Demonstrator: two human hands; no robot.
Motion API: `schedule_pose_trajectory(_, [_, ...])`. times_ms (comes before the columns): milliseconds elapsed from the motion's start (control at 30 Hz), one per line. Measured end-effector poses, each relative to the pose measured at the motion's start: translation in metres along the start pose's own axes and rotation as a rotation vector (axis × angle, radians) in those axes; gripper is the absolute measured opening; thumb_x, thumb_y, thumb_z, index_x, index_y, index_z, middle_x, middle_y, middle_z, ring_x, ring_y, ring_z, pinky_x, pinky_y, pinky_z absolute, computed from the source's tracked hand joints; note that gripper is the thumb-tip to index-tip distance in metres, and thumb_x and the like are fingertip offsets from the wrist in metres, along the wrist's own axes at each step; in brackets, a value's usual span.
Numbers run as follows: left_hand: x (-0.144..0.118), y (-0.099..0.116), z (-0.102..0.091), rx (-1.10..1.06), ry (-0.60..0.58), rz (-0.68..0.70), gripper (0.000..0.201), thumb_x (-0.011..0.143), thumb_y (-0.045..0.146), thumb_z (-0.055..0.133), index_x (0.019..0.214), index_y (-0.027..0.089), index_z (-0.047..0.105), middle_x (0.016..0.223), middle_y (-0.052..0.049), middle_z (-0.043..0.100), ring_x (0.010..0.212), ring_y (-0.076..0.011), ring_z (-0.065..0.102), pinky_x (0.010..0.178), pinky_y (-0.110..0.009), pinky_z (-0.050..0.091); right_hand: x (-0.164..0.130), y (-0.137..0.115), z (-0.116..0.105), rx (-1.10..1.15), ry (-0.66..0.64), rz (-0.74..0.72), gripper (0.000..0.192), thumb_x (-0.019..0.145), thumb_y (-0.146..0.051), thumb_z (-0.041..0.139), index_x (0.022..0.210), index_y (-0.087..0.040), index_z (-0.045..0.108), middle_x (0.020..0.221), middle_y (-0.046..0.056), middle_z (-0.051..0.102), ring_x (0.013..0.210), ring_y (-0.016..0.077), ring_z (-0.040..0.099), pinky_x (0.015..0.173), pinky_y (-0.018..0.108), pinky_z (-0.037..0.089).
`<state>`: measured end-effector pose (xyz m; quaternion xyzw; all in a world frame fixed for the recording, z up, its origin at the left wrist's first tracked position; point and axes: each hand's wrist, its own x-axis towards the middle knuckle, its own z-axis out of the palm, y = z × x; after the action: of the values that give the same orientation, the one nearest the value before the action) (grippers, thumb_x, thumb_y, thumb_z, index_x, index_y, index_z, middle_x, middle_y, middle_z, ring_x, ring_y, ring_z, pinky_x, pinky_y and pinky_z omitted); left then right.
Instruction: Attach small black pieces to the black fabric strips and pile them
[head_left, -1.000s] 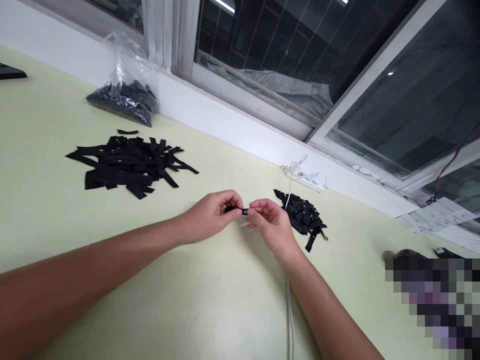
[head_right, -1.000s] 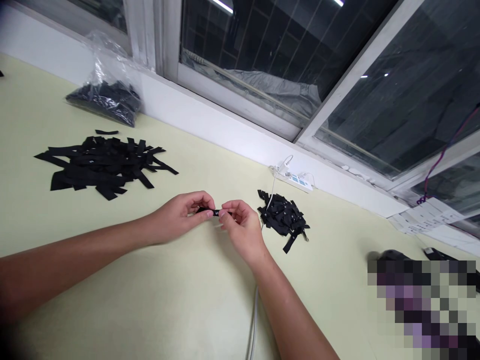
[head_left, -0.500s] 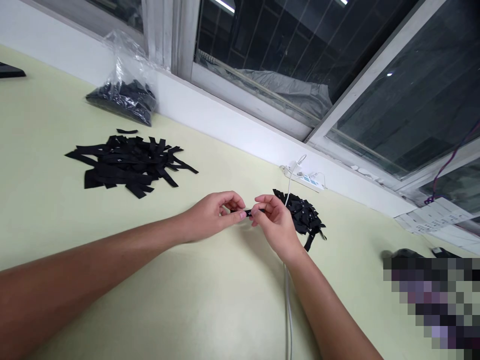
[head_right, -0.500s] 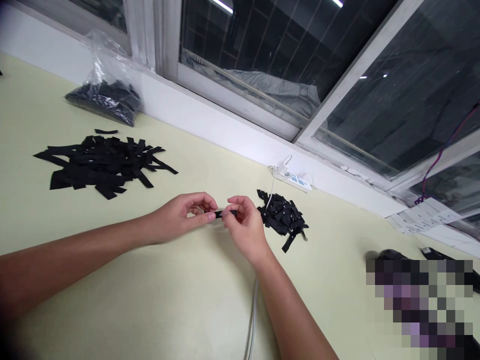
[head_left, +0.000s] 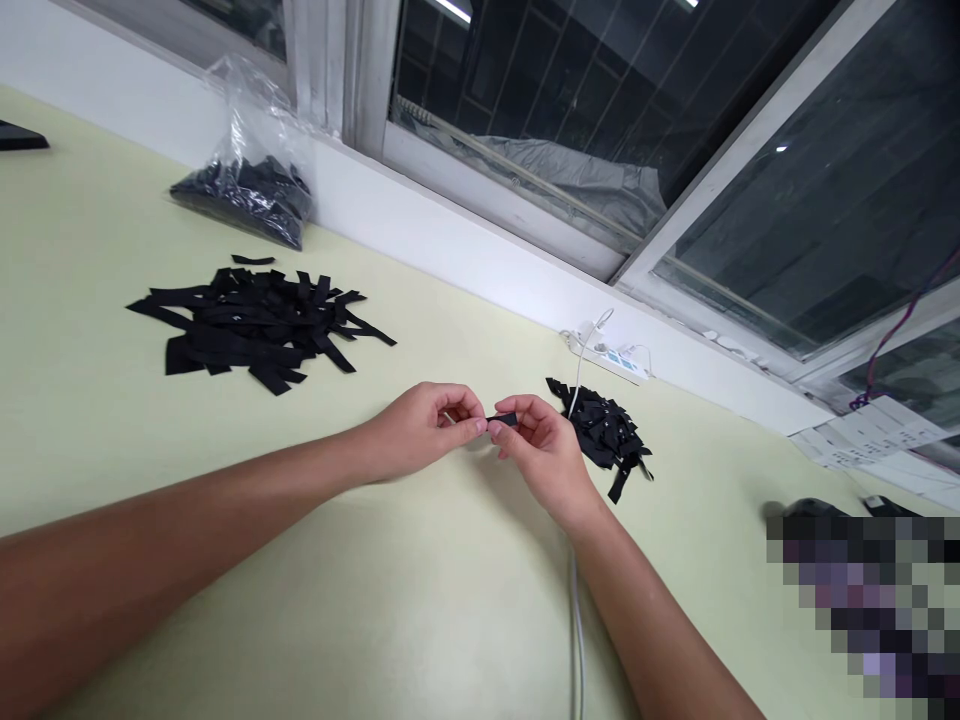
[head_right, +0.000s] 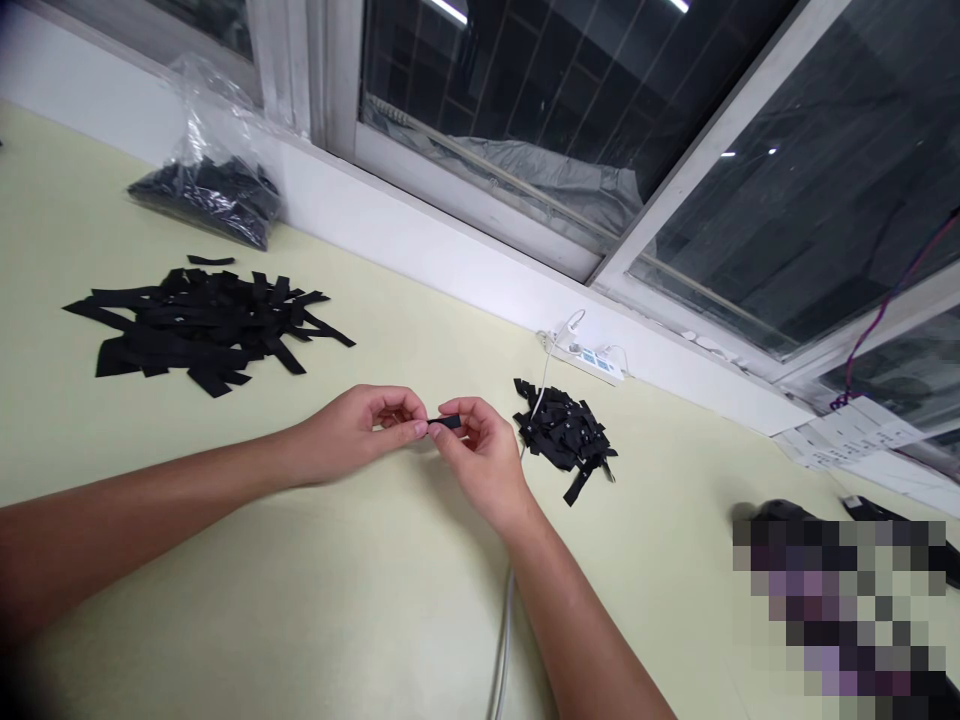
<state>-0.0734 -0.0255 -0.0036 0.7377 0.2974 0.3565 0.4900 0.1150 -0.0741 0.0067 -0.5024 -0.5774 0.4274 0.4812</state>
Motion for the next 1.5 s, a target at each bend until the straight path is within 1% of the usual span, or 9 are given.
schedule_pose_trajectory(367, [-0.001,0.001,0.001,0.025,-0.011,0.002,0.024,0.091,0.043,0.062,0.093,0.019,0.066,0.095,-0.003,0.068,0.083,-0.0162,0.060,0.079,-0.033,0.048,0.001,-0.001,0.000,0.055,0.083,-0.017,0.038,0.078,-0.036,0.078,0.109,-0.022,0.060,0.072,-0.004,0.061,0.071,0.0136,0.061,0.064,0.027,0.050])
schedule_pose_trajectory(500, [0.000,0.000,0.002,0.022,0.142,-0.006,0.027,0.087,0.043,0.067,0.101,0.021,0.060,0.103,-0.003,0.064,0.080,-0.0150,0.059,0.074,-0.032,0.049,0.002,-0.005,-0.002,0.058,0.121,-0.005,0.038,0.077,-0.036,0.077,0.108,-0.022,0.059,0.069,-0.006,0.058,0.067,0.0131,0.060,0.062,0.027,0.050])
schedule_pose_trajectory(633, [0.003,0.002,-0.002,0.001,0.363,0.042,0.027,0.085,0.041,0.069,0.090,0.020,0.053,0.089,0.000,0.057,0.077,-0.0137,0.054,0.069,-0.029,0.045,0.004,-0.008,-0.004,0.063,0.162,0.007,0.038,0.075,-0.037,0.077,0.106,-0.022,0.060,0.066,-0.007,0.054,0.064,0.0128,0.059,0.059,0.027,0.048])
schedule_pose_trajectory(800, [0.002,0.011,-0.006,-0.016,0.445,0.033,0.041,0.087,0.041,0.065,0.069,0.021,0.034,0.062,0.006,0.032,0.056,-0.0091,0.030,0.053,-0.026,0.029,0.003,-0.007,-0.005,0.060,0.172,-0.001,0.037,0.076,-0.037,0.076,0.105,-0.022,0.061,0.067,-0.007,0.054,0.064,0.0127,0.059,0.058,0.027,0.048])
schedule_pose_trajectory(900, [-0.001,0.019,-0.004,0.042,0.484,0.011,0.056,0.083,0.041,0.066,0.062,0.021,0.019,0.059,0.006,0.016,0.054,-0.0080,0.018,0.051,-0.026,0.020,0.003,-0.005,-0.005,0.056,0.169,-0.009,0.035,0.077,-0.037,0.076,0.105,-0.022,0.061,0.068,-0.006,0.055,0.066,0.0133,0.061,0.058,0.027,0.048])
schedule_pose_trajectory(1000, [-0.002,0.021,-0.001,0.100,0.432,-0.033,0.059,0.083,0.040,0.064,0.058,0.021,0.015,0.057,0.006,0.012,0.052,-0.0073,0.014,0.049,-0.027,0.015,0.004,-0.004,-0.004,0.049,0.162,-0.017,0.034,0.077,-0.037,0.075,0.105,-0.022,0.061,0.069,-0.006,0.055,0.066,0.0134,0.061,0.058,0.027,0.048])
schedule_pose_trajectory(1167, [0.001,0.010,0.000,0.158,0.387,-0.035,0.052,0.085,0.035,0.060,0.058,0.020,0.019,0.055,0.006,0.016,0.051,-0.0075,0.017,0.048,-0.026,0.018,0.005,-0.005,-0.005,0.036,0.184,-0.007,0.036,0.076,-0.038,0.075,0.104,-0.022,0.061,0.069,-0.007,0.054,0.064,0.0132,0.060,0.058,0.028,0.048])
schedule_pose_trajectory(1367, [0.004,0.002,-0.004,0.082,0.365,0.041,0.013,0.080,0.028,0.064,0.079,0.019,0.053,0.072,0.002,0.054,0.063,-0.0114,0.048,0.057,-0.025,0.040,0.006,-0.004,-0.011,-0.021,0.206,-0.025,0.035,0.076,-0.038,0.074,0.104,-0.022,0.061,0.069,-0.006,0.054,0.065,0.0141,0.061,0.057,0.028,0.047])
schedule_pose_trajectory(1500, [0.003,0.001,-0.005,0.104,0.352,0.027,0.007,0.076,0.019,0.059,0.083,0.020,0.057,0.078,0.001,0.058,0.066,-0.0122,0.051,0.060,-0.026,0.042,0.008,-0.003,-0.014,-0.056,0.237,-0.029,0.034,0.076,-0.038,0.074,0.103,-0.021,0.061,0.070,-0.005,0.055,0.063,0.0139,0.059,0.058,0.028,0.046])
